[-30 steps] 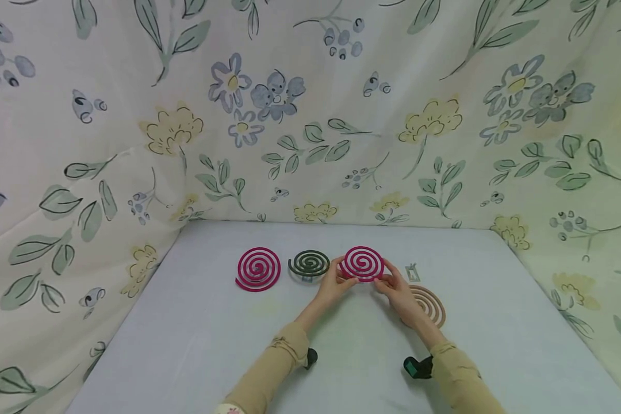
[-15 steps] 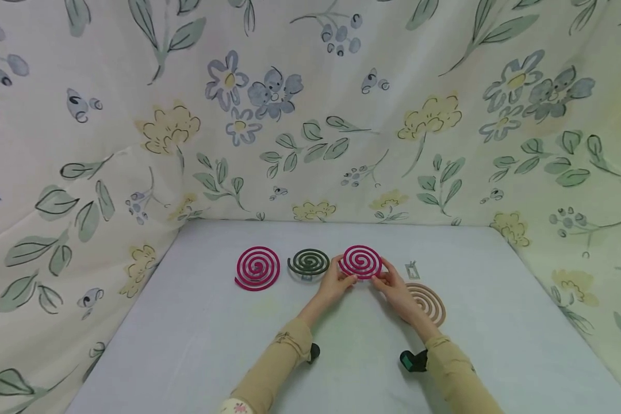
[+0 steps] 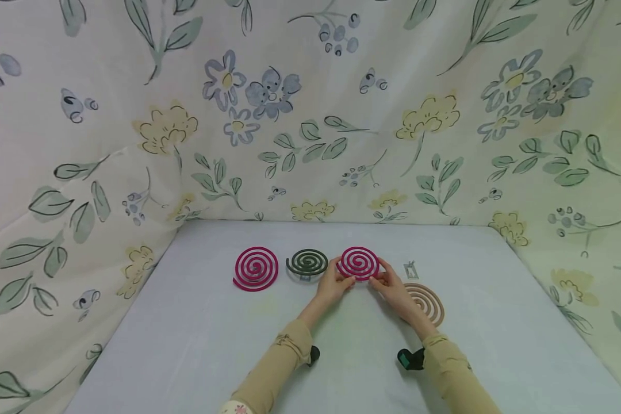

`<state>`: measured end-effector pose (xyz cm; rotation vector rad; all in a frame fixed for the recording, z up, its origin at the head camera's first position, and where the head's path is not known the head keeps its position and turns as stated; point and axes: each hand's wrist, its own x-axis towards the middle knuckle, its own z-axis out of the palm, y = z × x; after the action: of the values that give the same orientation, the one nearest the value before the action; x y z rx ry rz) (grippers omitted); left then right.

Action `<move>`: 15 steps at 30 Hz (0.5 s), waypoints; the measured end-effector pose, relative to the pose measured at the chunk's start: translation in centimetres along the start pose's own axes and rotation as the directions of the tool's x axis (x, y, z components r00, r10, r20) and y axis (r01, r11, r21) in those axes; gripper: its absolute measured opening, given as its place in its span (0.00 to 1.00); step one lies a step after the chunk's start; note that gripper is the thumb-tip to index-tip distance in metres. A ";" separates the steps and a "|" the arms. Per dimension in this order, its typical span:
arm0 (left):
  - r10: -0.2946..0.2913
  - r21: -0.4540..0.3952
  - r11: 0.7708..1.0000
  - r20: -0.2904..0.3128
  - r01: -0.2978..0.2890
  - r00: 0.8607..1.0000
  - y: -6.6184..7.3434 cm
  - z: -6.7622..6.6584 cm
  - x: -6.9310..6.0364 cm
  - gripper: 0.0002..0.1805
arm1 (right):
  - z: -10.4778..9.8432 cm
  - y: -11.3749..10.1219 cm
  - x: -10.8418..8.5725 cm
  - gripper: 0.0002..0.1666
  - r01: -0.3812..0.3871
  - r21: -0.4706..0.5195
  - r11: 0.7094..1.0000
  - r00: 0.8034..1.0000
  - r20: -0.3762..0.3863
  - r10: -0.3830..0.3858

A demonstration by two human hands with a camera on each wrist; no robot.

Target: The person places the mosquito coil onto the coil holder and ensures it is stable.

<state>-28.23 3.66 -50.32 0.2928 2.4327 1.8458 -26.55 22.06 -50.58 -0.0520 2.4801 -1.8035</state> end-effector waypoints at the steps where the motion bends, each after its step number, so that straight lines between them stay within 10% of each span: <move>1: -0.003 0.010 1.000 0.000 0.003 1.000 0.0 0.0 0.0 0.34 | 0.0 0.0 0.0 0.39 -0.001 0.004 1.000 1.000 0.000 0.001; 15: -0.041 0.057 0.998 0.027 0.040 0.999 0.2 -0.3 0.0 0.36 | -0.1 0.1 0.3 0.39 -0.021 -0.009 1.000 1.000 0.007 0.021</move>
<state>-28.30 3.44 -50.03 0.2687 2.4564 1.7474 -26.85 22.20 -50.62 -0.0332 2.4741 -1.7814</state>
